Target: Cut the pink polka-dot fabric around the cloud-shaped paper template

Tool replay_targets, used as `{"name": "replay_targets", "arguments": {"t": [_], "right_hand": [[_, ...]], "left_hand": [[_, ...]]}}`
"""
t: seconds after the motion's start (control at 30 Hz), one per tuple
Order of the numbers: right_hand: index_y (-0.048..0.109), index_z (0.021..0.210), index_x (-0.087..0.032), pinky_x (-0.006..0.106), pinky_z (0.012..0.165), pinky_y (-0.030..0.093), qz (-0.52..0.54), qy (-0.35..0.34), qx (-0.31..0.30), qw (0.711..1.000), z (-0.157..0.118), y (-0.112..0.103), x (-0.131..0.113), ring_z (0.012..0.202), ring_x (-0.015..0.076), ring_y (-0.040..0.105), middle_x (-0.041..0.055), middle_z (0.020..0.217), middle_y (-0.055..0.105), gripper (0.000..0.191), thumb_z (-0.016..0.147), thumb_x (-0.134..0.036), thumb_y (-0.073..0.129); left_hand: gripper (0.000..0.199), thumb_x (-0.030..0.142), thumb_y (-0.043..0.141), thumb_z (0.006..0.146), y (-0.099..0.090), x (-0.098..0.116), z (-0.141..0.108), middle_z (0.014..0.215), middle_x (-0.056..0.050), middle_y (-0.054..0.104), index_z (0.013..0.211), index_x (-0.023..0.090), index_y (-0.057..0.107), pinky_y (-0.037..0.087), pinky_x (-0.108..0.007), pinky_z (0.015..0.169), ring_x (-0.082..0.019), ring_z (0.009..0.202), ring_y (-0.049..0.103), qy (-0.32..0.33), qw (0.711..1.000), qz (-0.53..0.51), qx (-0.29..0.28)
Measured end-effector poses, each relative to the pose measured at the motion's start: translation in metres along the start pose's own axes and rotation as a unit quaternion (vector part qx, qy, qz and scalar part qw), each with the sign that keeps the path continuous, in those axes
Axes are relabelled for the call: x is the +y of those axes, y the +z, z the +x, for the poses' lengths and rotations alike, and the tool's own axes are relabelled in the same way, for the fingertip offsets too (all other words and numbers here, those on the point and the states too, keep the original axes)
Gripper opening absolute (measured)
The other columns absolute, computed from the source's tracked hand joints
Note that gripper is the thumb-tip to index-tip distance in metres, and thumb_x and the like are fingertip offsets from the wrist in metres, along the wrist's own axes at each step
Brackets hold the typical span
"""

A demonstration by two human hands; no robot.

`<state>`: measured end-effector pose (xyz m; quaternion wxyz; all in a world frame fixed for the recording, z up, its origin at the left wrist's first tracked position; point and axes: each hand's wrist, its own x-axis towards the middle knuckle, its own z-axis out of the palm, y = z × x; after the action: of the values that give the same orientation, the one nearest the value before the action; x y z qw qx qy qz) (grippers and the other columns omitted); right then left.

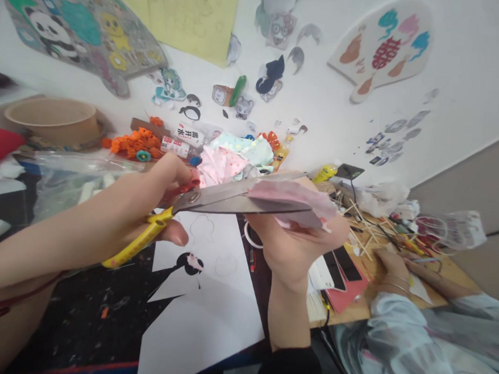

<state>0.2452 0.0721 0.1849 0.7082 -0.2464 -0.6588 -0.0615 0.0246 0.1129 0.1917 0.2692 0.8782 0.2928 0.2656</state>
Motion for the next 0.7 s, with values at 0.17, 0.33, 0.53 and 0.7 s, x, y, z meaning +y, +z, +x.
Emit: {"name": "replay_targets", "arguments": {"t": [0.17,0.33,0.53,0.7], "right_hand": [[0.075,0.085,-0.025,0.033,0.055,0.055,0.000,0.011,0.016,1.000,-0.0005,0.0013,-0.0018,0.065,0.0170,0.069,-0.0045,0.076,0.071,0.024,0.071,-0.007,0.081],[0.076,0.089,-0.030,0.035,0.057,0.057,-0.011,-0.008,0.005,1.000,0.0000,-0.0009,-0.0011,0.067,0.0175,0.069,-0.0060,0.077,0.073,0.028,0.070,-0.012,0.086],[0.078,0.086,-0.026,0.037,0.061,0.059,-0.019,-0.028,0.007,0.999,0.0014,-0.0021,-0.0008,0.070,0.0188,0.071,-0.0037,0.076,0.073,0.021,0.071,-0.015,0.088],[0.080,0.087,-0.027,0.037,0.062,0.061,-0.041,-0.028,0.002,0.999,0.0019,-0.0028,-0.0020,0.069,0.0178,0.070,-0.0044,0.075,0.074,0.020,0.072,-0.014,0.084]], "left_hand": [[0.041,0.049,0.062,0.086,-0.0012,0.0004,-0.0027,0.087,-0.003,0.066,0.106,0.022,0.038,0.041,-0.032,0.060,-0.021,0.070,0.064,0.006,1.000,0.006,0.006],[0.035,0.044,0.059,0.088,-0.0023,0.0011,-0.0039,0.079,-0.001,0.066,0.106,0.022,0.039,0.040,-0.032,0.060,-0.021,0.067,0.062,0.011,1.000,0.019,0.002],[0.031,0.040,0.059,0.088,-0.0028,0.0027,-0.0028,0.080,0.000,0.066,0.104,0.023,0.038,0.040,-0.031,0.059,-0.019,0.067,0.060,0.023,0.999,0.031,0.011],[0.036,0.044,0.064,0.087,-0.0028,-0.0013,-0.0047,0.080,0.001,0.062,0.104,0.023,0.039,0.041,-0.030,0.057,-0.017,0.063,0.057,0.038,0.998,0.045,0.023]]}}
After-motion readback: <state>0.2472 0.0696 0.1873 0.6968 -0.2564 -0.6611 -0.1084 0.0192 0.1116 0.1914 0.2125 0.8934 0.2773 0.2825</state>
